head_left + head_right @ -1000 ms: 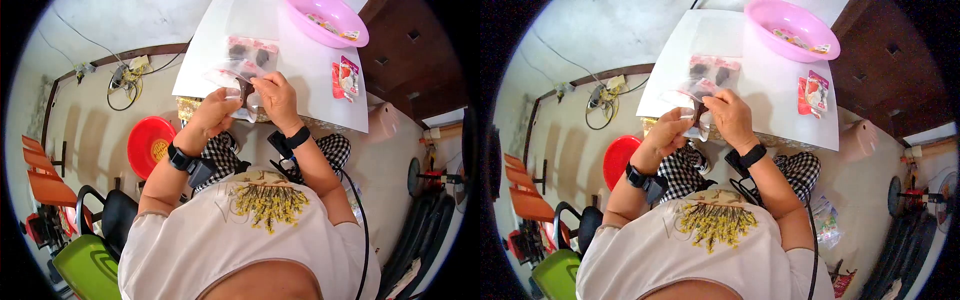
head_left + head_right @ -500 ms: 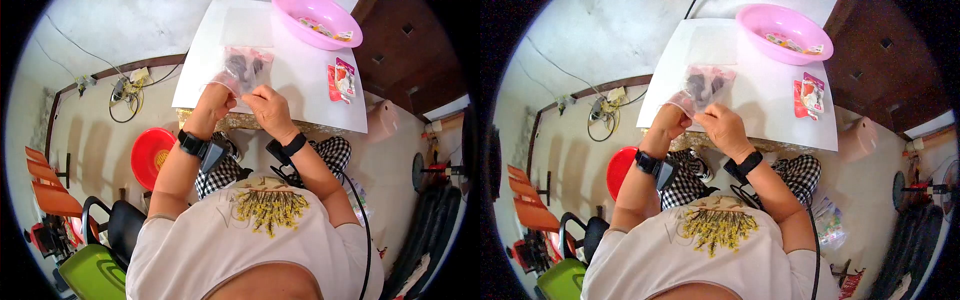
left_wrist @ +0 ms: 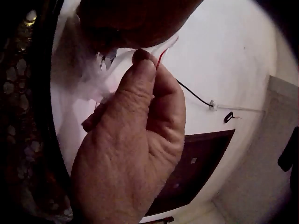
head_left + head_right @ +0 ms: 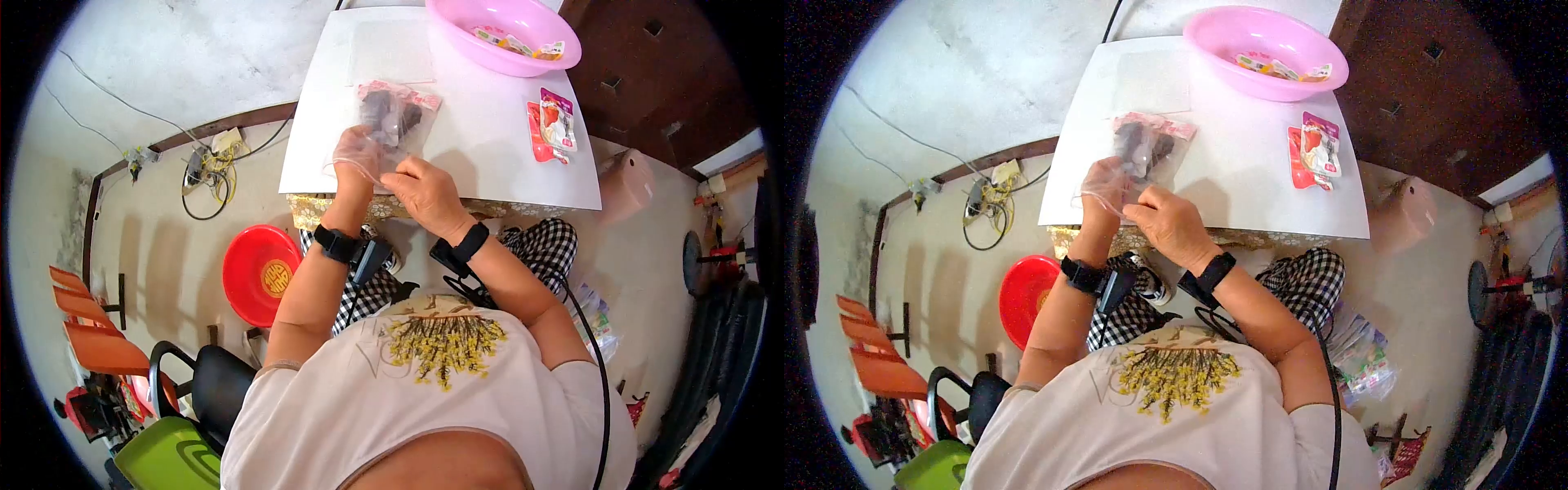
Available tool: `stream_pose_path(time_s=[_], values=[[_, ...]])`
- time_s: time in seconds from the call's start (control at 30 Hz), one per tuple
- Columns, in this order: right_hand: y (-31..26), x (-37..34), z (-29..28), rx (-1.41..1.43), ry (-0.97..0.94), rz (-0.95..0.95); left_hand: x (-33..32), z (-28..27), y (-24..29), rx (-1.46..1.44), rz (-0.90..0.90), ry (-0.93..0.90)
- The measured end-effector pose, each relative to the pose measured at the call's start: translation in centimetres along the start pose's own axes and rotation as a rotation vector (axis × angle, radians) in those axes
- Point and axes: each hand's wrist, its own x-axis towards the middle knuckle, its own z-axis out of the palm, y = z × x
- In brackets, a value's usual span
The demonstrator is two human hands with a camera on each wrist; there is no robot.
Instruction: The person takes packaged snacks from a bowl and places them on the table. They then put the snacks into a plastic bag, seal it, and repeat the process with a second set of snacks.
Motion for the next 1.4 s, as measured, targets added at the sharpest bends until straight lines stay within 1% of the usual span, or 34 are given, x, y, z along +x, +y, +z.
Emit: stream_pose_path(time_s=[0.07,0.17,0.27,0.37,0.43,0.47,0.5,0.53,0.57,0.6,0.63,0.67,0.73,0.77,0.8,0.83,0.87,0.9,0.93,0.97,1.0,1.03,1.1,1.13,1.27,1.3,1.33,1.4], values=[[0.0,-0.1,-0.1,-0.016,-0.006,0.003,0.6,0.4,0.6,-0.201,-0.128,0.016],[0.2,-0.3,-0.3,-0.035,-0.009,0.003,1.4,0.4,-0.4,-0.113,-0.199,0.003],[0.4,-0.5,-0.4,-0.038,0.014,-0.010,1.2,0.1,0.5,0.119,-0.177,-0.045],[1.0,-0.8,-0.3,-0.036,0.019,-0.006,0.8,-1.6,-1.6,-0.177,-0.176,-0.288],[1.6,-1.3,-0.3,-0.077,0.019,0.014,-1.6,-2.5,0.9,0.563,0.224,-0.345],[1.9,-1.5,-0.3,-0.067,0.009,0.022,-2.6,-3.0,2.5,0.518,0.217,-0.441],[2.2,-1.7,-0.4,-0.067,-0.005,0.019,-3.5,-3.4,3.2,0.721,0.389,-0.443],[2.4,-1.8,-0.5,-0.061,-0.018,0.014,-4.4,-4.2,3.7,0.863,0.535,-0.483],[2.8,-2.1,-0.2,-0.034,0.000,0.013,-5.5,-4.9,5.3,0.897,0.471,-0.578],[3.1,-2.4,0.2,0.000,0.017,0.007,-6.2,-5.3,6.9,0.851,0.324,-0.639],[3.2,-2.5,0.2,-0.006,-0.024,0.045,-6.3,-4.6,9.8,0.905,0.169,-0.705],[3.1,-2.5,0.1,0.005,-0.031,0.052,-6.2,-4.2,10.9,0.824,0.156,-0.682],[2.9,-2.3,-0.3,0.036,-0.052,0.058,-5.1,-1.3,14.3,0.843,0.184,-0.682],[2.9,-2.1,-0.3,0.019,-0.084,0.070,-4.0,0.2,14.6,0.798,0.211,-0.667],[3.1,-2.2,0.1,0.006,-0.077,0.048,-3.2,2.8,16.0,0.746,0.272,-0.669],[3.5,-2.4,0.7,-0.006,-0.071,0.026,-1.8,4.7,15.4,0.763,0.392,-0.673],[3.7,-2.6,0.9,-0.017,-0.064,0.002,-0.6,7.0,14.8,0.707,0.443,-0.696],[3.6,-2.5,0.4,-0.077,-0.143,0.024,0.5,9.6,14.0,0.650,0.492,-0.720],[3.4,-2.4,0.1,-0.054,-0.188,0.078,1.4,12.3,12.9,0.679,0.484,-0.718],[3.4,-2.5,-0.3,0.215,-0.077,0.081,2.1,14.7,12.1,0.684,0.363,-0.737],[3.6,-2.6,-0.6,0.481,0.035,0.079,3.1,17.1,10.2,0.733,0.330,-0.736],[4.7,-3.9,1.1,0.823,0.066,0.152,3.7,19.2,8.7,0.781,0.296,-0.730],[4.2,-4.4,0.2,0.476,0.055,0.255,3.9,23.0,8.0,0.867,0.222,-0.732],[4.2,-4.8,0.3,0.398,0.041,0.269,3.8,24.5,7.7,0.909,0.183,-0.731],[4.8,-5.6,1.2,0.380,0.027,0.229,3.2,28.2,5.1,0.916,0.127,-0.615],[4.9,-5.7,1.3,0.379,0.027,0.217,3.1,28.9,5.2,0.937,0.109,-0.591],[5.1,-5.7,1.5,0.379,0.027,0.201,3.0,29.3,5.2,0.958,0.090,-0.567],[5.4,-5.6,1.8,0.372,0.030,0.167,3.2,29.4,4.4,0.932,0.109,-0.535]])
